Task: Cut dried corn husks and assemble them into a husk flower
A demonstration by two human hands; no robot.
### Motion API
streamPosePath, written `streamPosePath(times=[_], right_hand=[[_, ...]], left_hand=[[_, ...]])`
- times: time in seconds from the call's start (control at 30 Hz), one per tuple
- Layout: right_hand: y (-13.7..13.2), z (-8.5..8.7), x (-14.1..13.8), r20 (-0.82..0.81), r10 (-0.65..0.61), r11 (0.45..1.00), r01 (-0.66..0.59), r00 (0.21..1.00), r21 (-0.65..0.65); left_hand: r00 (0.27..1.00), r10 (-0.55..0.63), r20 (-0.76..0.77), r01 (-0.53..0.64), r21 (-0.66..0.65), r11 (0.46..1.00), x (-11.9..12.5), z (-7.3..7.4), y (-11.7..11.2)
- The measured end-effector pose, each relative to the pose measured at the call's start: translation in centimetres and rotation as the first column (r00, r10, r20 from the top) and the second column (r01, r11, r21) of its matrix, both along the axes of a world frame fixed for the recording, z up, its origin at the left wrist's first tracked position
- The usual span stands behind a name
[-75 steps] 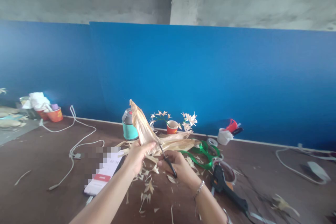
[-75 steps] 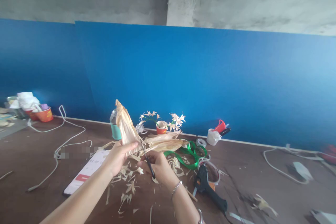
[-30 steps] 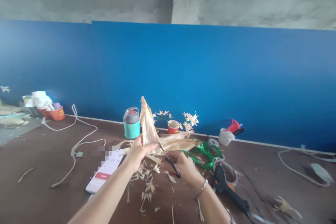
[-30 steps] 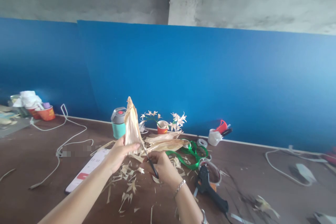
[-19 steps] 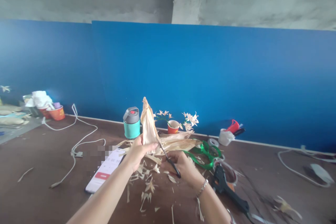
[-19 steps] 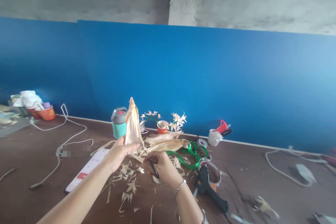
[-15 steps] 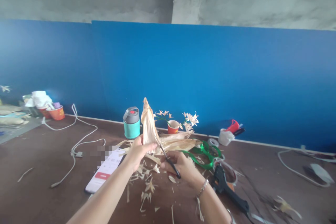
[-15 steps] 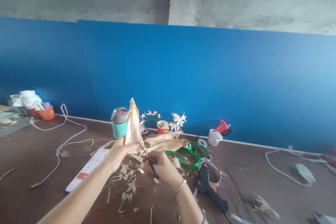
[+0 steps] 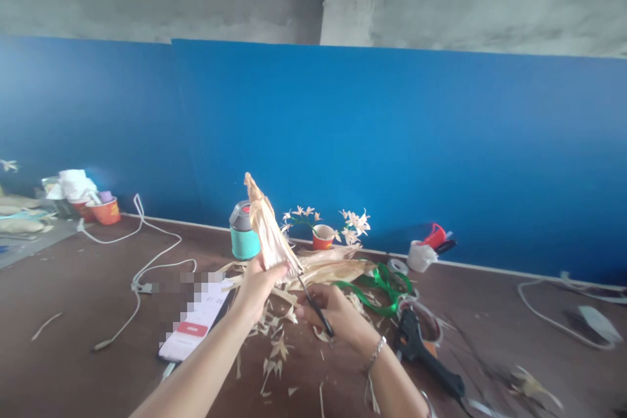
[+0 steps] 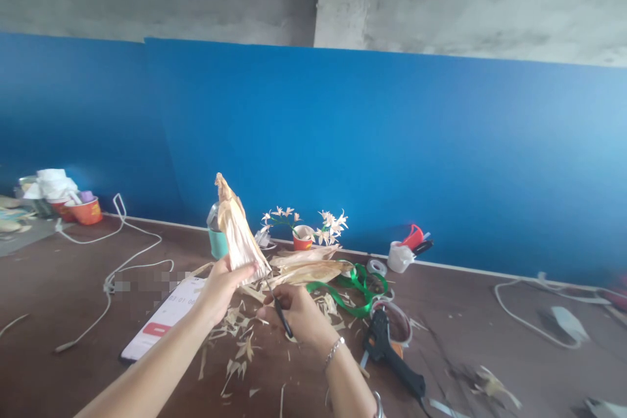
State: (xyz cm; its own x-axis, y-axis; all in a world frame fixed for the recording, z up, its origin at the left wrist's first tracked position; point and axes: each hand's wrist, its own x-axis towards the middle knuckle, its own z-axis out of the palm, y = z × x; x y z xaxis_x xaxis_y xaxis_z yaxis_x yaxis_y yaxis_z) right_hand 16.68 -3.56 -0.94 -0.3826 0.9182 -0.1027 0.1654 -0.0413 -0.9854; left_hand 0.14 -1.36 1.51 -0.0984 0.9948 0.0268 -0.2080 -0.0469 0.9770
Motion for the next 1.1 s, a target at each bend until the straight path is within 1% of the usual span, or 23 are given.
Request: streamPosePath(times=[0.23, 0.37, 0.57, 0.73, 0.93, 1.1], right_hand=[[-0.22, 0.57, -0.04, 0.017, -0.015, 1.0, 0.015, 1.0, 0.022], [-0.3, 0.75, -0.12, -0.015, -0.015, 1.0, 0.015, 1.0, 0.014], [0.05, 0.5, 0.12, -0.023, -0.041, 0.999, 0.041, 0.999, 0.017], [0.2, 0.06, 0.35, -0.019, -0.05, 0.999, 0.05, 0.999, 0.013], [0.1, 0.09, 0.41, 0.044, -0.068, 0.989, 0.061, 0.997, 0.133], [-0.03, 0.35, 0.35, 0.075, -0.078, 0.987, 0.066, 0.994, 0.147]], left_hand=[[0.999, -0.005, 0.045, 0.006, -0.022, 1.0, 0.12, -0.37, 0.1], [0.997, -0.012, 0.077, 0.015, -0.039, 0.999, 0.11, -0.23, 0.0], [0.988, -0.071, 0.137, 0.077, -0.043, 0.996, 0.1, 0.07, -0.3], [0.992, -0.057, 0.112, 0.063, -0.052, 0.997, 0.01, 0.24, -0.39], [0.993, -0.087, 0.079, 0.086, 0.012, 0.996, -0.21, 0.35, -0.17], [0.992, -0.112, 0.06, 0.11, 0.038, 0.993, -0.2, 0.21, -0.09]])
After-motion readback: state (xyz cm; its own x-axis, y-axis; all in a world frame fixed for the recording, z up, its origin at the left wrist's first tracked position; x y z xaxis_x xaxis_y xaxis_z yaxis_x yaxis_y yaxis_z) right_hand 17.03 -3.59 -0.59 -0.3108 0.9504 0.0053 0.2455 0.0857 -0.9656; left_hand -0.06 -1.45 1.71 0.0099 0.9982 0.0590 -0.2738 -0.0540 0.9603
